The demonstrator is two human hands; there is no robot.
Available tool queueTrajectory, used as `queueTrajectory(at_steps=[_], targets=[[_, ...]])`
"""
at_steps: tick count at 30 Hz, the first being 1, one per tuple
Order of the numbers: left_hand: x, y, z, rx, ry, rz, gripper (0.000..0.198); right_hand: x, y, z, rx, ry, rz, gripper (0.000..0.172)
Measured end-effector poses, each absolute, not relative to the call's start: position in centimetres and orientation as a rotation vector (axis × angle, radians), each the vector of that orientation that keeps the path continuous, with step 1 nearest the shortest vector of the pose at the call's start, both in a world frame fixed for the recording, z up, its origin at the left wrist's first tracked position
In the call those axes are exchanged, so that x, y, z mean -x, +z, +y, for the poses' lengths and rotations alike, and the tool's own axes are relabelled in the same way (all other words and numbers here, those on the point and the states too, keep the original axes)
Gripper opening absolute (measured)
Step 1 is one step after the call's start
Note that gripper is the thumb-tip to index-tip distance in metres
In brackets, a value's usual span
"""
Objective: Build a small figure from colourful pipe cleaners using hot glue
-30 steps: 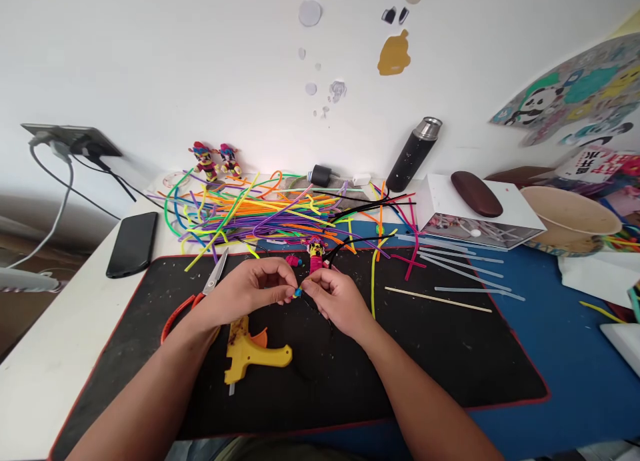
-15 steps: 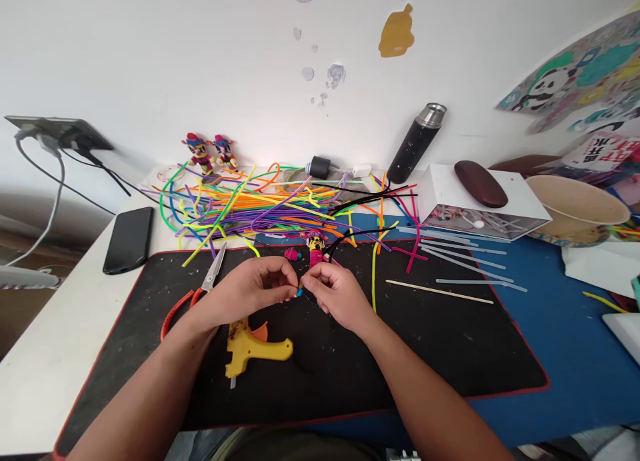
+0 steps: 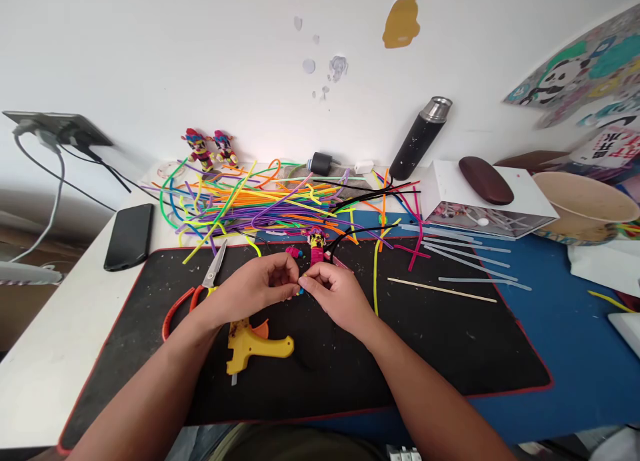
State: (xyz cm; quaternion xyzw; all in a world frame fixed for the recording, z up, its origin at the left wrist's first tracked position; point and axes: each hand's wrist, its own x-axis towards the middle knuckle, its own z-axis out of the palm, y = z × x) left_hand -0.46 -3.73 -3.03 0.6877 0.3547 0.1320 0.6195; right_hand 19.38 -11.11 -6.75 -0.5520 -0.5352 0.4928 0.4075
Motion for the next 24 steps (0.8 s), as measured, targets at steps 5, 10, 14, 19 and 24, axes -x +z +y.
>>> queueTrajectory(at_steps=[5, 10, 14, 19, 24], targets=[[0.31, -3.51, -3.48, -1.469, 0.318, 0.832, 0.017, -19.41, -6.73, -11.17, 1.409, 1.172, -1.419, 0.024], [0.24, -3.61, -3.23, -1.404, 0.351, 0.821, 0.019, -19.27, -6.82, -11.42, 1.420, 1.169, -1.431, 0.020], [0.13, -3.41, -3.12, -1.361, 0.353, 0.802, 0.020, -19.14, -6.88, -11.54, 1.451, 1.149, -1.454, 0.017], [-0.11, -3.37, -3.21, -1.344, 0.372, 0.803, 0.023, -19.12, -6.80, -11.49, 1.476, 1.116, -1.466, 0.016], [-0.19, -3.32, -3.23, -1.344, 0.373, 0.812, 0.025, -19.07, -6.61, -11.49, 1.481, 1.101, -1.452, 0.015]])
